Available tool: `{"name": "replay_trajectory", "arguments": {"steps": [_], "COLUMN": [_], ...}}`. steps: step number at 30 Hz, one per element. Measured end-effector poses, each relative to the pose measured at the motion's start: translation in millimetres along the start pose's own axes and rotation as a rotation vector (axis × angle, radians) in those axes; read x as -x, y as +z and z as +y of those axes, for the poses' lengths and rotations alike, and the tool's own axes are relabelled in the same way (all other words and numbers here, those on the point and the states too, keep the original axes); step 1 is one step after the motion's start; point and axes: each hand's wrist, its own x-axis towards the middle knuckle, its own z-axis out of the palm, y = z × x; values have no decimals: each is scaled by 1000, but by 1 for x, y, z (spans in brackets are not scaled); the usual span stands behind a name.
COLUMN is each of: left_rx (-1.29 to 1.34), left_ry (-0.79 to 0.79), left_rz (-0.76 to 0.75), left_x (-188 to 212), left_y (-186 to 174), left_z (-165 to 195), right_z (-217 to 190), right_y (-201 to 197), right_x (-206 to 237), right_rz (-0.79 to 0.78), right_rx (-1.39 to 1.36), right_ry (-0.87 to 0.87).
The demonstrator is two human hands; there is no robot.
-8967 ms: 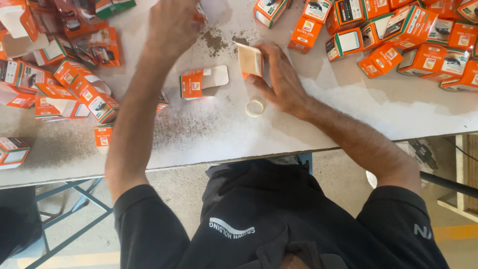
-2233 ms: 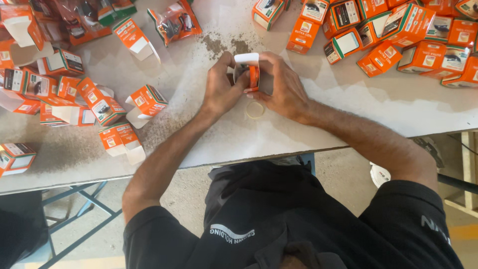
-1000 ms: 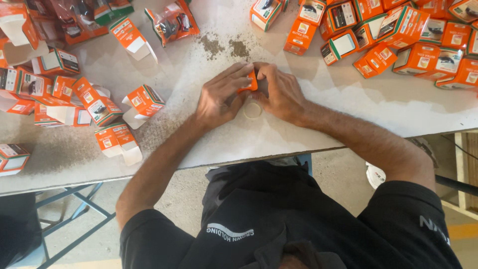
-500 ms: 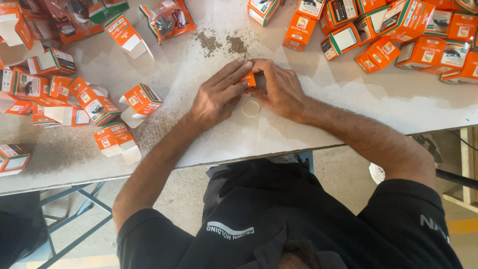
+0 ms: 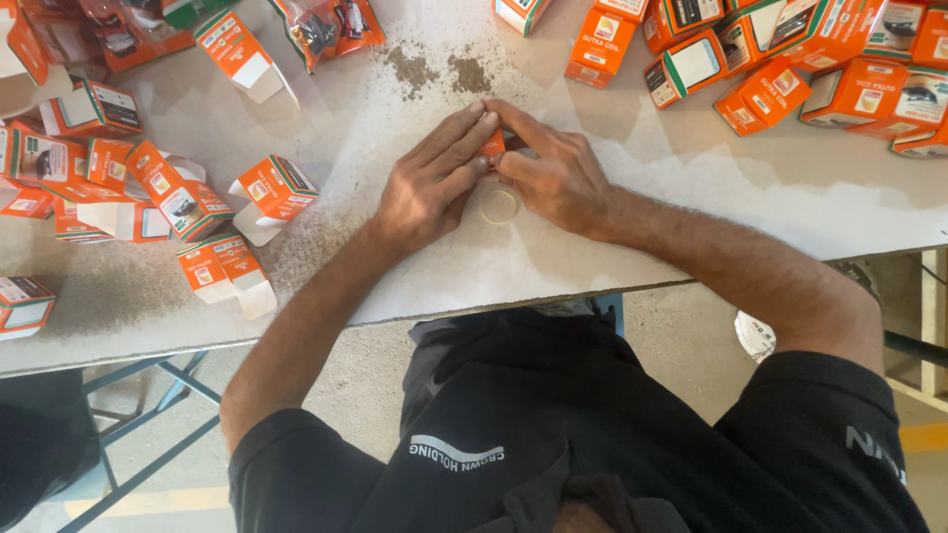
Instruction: The person folds flat cardboard boxes into shape, pressing the flaps closed by hand and placing each finished box onto the pile of boxes on the table.
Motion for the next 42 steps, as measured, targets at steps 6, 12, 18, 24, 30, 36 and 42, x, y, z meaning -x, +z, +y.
{"name": "replay_trajectory", "arguments": {"steps": [6, 12, 18, 24, 30, 36, 42], "left_rx": [75, -32, -94, -845, -592, 90, -806], "left_ry": [-76, -120, -196, -348, -361, -467, -378], "left_rz": [-16, -61, 49, -184, 106, -74, 116], "left_x": [2, 10, 21, 35, 1, -20, -16], "left_y": [5, 9, -37, -117, -65, -17, -34], "left_z": [3, 5, -33, -95, -52, -34, -131], "right_z": [0, 5, 33, 38, 7, 8, 16], "right_y": [-3, -3, -25, -27, 14, 8, 7], "right_x": [-2, -3, -11, -11, -7, -3, -6], "right_rz": [-23, -81, 52, 134, -56, -80, -79], "right_rx": [9, 36, 257, 448, -69, -198, -118], "right_ry": [20, -2, 24, 38, 38, 336, 180]}}
